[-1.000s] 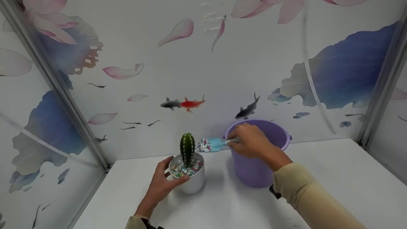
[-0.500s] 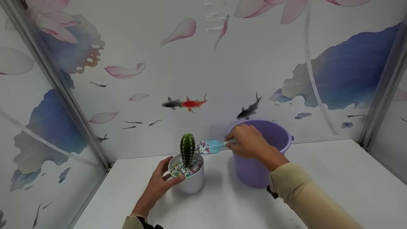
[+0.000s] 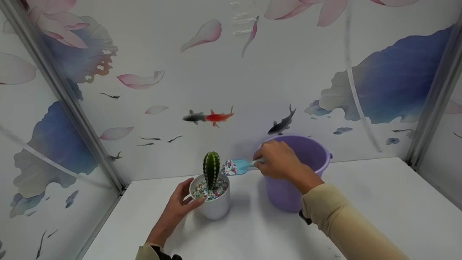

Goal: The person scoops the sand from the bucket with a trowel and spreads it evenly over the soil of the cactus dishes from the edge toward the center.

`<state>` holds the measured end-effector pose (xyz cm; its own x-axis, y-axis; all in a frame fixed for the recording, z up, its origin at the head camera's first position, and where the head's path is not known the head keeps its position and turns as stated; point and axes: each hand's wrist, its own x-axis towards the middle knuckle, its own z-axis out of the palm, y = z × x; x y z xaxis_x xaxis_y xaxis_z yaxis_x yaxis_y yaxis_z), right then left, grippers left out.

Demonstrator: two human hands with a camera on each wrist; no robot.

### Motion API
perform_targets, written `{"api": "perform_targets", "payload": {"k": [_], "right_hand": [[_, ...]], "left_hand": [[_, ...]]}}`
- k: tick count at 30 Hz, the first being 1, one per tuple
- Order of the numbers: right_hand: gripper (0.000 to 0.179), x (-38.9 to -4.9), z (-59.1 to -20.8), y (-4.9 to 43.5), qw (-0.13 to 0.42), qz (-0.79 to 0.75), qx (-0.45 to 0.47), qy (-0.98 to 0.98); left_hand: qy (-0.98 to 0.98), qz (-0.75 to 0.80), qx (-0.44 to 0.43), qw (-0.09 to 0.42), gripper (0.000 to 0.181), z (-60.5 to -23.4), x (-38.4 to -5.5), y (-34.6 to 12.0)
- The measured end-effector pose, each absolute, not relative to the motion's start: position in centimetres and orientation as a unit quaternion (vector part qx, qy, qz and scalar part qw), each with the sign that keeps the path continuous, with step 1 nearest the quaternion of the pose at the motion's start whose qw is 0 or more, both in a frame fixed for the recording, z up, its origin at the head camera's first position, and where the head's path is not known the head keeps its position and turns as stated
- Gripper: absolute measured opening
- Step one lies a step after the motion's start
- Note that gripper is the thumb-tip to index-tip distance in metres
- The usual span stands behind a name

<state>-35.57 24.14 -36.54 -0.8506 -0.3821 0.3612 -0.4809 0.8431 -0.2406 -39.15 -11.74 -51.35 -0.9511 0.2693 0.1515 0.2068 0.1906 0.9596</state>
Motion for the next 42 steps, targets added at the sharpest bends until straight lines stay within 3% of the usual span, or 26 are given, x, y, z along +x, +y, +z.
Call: {"api": "perform_targets", "payload": {"k": [6, 14, 19, 42], "right_hand": [[0.017, -35.6, -36.7, 23.5, 0.17, 0.15, 0.227, -0.947], [0.016, -35.7, -36.6, 22.6, 0.173, 0.13, 0.218, -0.952], [0.014, -35.6, -36.9, 21.8, 0.187, 0.116, 0.216, -0.951], [0.015, -35.5, -37.8, 20.2, 0.201, 0.063, 0.193, -0.958]], "left_hand": [[0.781, 0.604, 0.156, 0.011, 0.098, -51.2, -38.7, -11.5], [0.852, 0.509, 0.105, -0.067, 0.13, -50.1, -37.4, -8.0], [0.855, 0.498, 0.105, -0.096, 0.128, -50.0, -36.8, -7.0], [0.835, 0.535, 0.12, -0.05, 0.126, -49.9, -37.3, -8.4]]}}
